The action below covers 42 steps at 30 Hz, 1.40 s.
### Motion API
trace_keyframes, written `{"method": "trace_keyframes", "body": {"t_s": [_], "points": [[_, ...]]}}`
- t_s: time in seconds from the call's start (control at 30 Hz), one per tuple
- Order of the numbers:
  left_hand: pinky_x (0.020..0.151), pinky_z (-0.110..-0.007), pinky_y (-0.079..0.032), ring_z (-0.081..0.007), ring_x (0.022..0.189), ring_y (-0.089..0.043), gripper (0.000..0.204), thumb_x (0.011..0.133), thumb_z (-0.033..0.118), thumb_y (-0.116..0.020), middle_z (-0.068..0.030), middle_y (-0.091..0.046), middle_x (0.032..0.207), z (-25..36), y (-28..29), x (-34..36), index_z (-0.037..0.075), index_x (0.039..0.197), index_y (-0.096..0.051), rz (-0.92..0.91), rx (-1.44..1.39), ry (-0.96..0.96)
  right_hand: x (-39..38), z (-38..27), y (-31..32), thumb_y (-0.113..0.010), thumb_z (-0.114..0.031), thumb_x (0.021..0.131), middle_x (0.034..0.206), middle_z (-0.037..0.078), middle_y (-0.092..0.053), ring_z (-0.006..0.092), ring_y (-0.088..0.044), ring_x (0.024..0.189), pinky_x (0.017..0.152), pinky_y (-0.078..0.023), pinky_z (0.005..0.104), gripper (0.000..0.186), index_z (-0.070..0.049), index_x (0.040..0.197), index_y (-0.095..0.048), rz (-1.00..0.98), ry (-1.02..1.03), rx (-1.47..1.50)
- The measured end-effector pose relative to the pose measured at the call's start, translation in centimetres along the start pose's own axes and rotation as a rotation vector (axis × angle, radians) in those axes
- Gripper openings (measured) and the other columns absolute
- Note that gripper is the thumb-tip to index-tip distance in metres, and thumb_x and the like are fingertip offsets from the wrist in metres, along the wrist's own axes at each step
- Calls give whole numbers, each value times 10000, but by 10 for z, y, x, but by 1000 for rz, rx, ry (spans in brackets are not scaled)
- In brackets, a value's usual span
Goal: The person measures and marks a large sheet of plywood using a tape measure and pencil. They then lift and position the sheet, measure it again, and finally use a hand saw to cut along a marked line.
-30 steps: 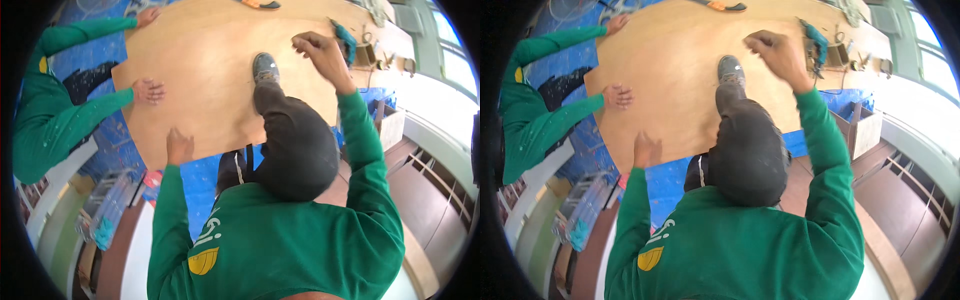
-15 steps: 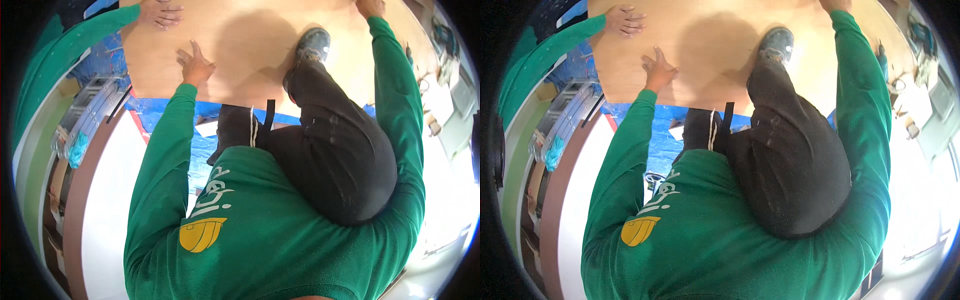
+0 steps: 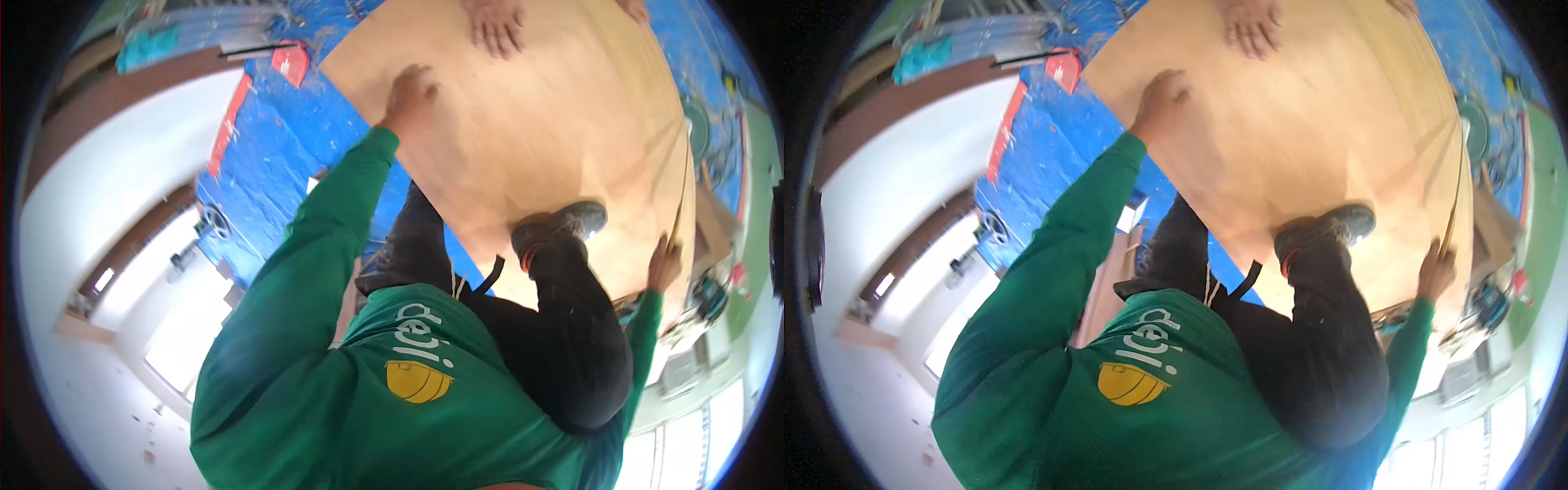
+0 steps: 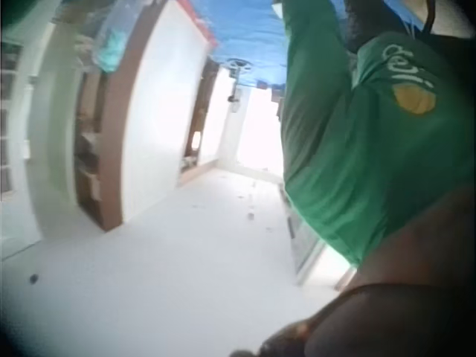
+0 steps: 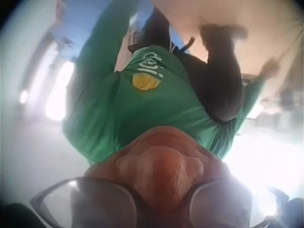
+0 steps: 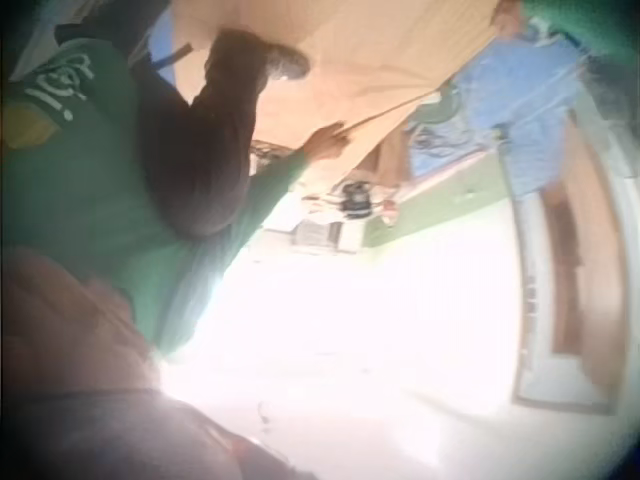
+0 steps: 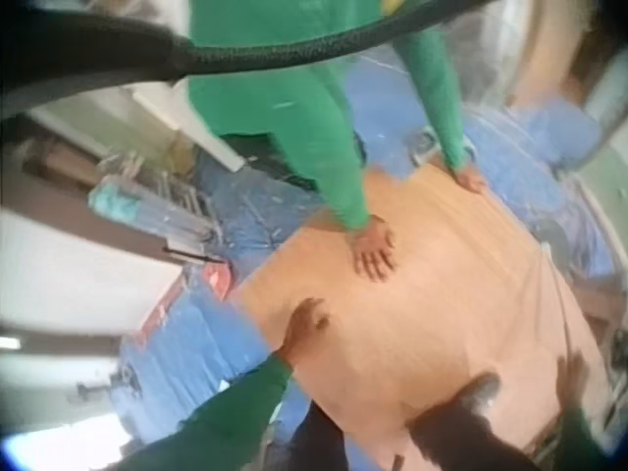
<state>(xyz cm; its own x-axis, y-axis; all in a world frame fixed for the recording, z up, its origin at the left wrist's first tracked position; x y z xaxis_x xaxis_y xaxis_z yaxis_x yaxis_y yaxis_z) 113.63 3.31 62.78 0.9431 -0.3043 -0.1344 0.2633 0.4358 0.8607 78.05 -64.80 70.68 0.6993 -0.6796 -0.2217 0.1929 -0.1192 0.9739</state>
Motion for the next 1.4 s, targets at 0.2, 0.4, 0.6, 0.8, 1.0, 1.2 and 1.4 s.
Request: {"method": "trace_keyframes", "body": {"t_s": [0.2, 0.4, 0.6, 0.8, 1.0, 1.2, 1.4], "points": [[1072, -482, -498, -397, 1202, -649, 325, 930, 142, -619, -231, -714, 1228, -159, 96, 43, 36, 1221, -718, 330, 72, 184, -154, -67, 166, -747, -346, 967, 712, 223, -600, 404, -592, 683, 638, -458, 507, 433, 25, 803, -596, -96, 28, -33], [959, -531, -536, -417, 1101, -687, 372, 1018, 341, -555, -201, -744, 1176, -269, 32, 147, 37, 1091, -758, -120, -256, 103, -196, -219, 244, -769, -294, 951, 638, 156, -440, 308, -417, 585, 568, -345, 467, 486, -3, 703, -469, -264, 494, -26], [921, -536, -544, -423, 1044, -699, 467, 1024, 436, -510, -203, -750, 1104, -253, 19, 149, 41, 1042, -760, -226, -278, 193, -222, -361, 216, -747, -431, 945, 843, 119, -647, 242, -641, 746, 679, -490, 404, 668, 2, 1427, -588, -455, 365, 277], [883, -540, -552, -430, 988, -711, 570, 1029, 530, -465, -206, -756, 1032, -221, 56, 108, 44, 994, -761, -76, -44, 370, -257, -514, 126, -672, -110, 994, 784, 54, -665, 78, -616, 673, 613, -507, 276, 439, 54, 1398, -623, -457, 368, 711], [928, -553, -549, -420, 987, -720, 665, 1080, 581, -360, -194, -772, 983, -209, 76, 88, 63, 983, -765, 4, 80, 394, -224, -677, 78, -598, -173, 1062, 651, 126, -594, 194, -613, 532, 510, -477, 367, 372, 3, 1390, -604, -347, 543, 766], [904, -545, -562, -419, 952, -725, 631, 1075, 555, -376, -179, -774, 944, -212, 68, 91, 80, 957, -774, -6, 97, 406, -177, -743, 18, -497, -303, 1117, 644, 185, -605, 324, -635, 532, 525, -476, 434, 391, -1, 1305, -660, -482, 526, 745], [881, -544, -565, -410, 961, -725, 632, 1058, 582, -399, -175, -774, 944, -214, 68, 95, 87, 937, -772, -22, 92, 428, -158, -780, 2, -479, -312, 1116, 669, 199, -646, 392, -655, 584, 573, -501, 486, 396, -3, 1250, -686, -440, 590, 687]]}}
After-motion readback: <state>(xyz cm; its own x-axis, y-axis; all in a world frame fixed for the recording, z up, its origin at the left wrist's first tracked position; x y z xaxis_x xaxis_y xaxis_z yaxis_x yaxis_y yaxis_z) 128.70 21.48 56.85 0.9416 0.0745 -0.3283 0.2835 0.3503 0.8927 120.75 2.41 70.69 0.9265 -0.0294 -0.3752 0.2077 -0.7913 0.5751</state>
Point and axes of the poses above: each hand's wrist, its own x-axis towards the middle knuckle, its own y-axis out of the back of the hand, z = x × y, the point moved 10 cm from there along x, towards the middle knuckle
